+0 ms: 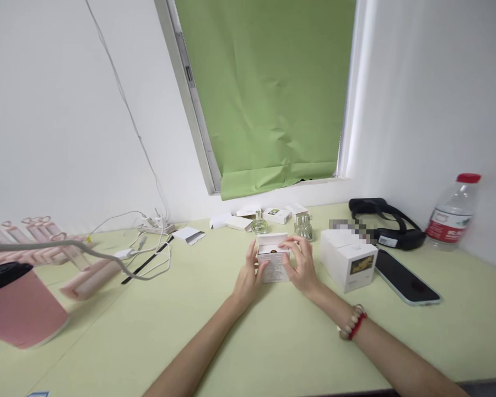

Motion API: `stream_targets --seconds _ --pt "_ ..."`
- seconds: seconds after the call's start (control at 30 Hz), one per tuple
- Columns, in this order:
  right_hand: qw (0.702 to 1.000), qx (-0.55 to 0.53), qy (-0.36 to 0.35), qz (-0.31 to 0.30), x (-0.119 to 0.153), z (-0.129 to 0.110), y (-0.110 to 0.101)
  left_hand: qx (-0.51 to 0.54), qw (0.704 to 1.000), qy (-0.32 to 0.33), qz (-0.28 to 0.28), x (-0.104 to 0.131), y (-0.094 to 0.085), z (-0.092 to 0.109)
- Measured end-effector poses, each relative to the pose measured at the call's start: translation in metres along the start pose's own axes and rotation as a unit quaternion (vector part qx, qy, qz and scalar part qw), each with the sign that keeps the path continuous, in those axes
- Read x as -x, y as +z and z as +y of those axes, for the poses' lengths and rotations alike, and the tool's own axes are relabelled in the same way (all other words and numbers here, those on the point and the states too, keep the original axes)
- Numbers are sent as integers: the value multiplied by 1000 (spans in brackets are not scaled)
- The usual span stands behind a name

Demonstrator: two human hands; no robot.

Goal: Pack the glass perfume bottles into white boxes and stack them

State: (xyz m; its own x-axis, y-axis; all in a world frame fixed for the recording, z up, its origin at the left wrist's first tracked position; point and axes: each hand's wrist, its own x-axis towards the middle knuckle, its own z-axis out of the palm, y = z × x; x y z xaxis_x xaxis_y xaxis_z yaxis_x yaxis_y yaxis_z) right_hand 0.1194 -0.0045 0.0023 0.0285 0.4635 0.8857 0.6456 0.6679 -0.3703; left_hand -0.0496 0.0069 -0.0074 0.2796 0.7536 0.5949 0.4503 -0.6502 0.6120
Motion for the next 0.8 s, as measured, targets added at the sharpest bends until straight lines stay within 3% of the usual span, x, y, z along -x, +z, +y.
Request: stream_targets --seconds 0.37,0.8 --pt "998 -24 -28 56 -3 -1 -2 -38 998 22 -33 -4 -4 4" --pt "994 -21 -89 -54 -5 -7 -2 -27 999 9 -17 -3 -3 12"
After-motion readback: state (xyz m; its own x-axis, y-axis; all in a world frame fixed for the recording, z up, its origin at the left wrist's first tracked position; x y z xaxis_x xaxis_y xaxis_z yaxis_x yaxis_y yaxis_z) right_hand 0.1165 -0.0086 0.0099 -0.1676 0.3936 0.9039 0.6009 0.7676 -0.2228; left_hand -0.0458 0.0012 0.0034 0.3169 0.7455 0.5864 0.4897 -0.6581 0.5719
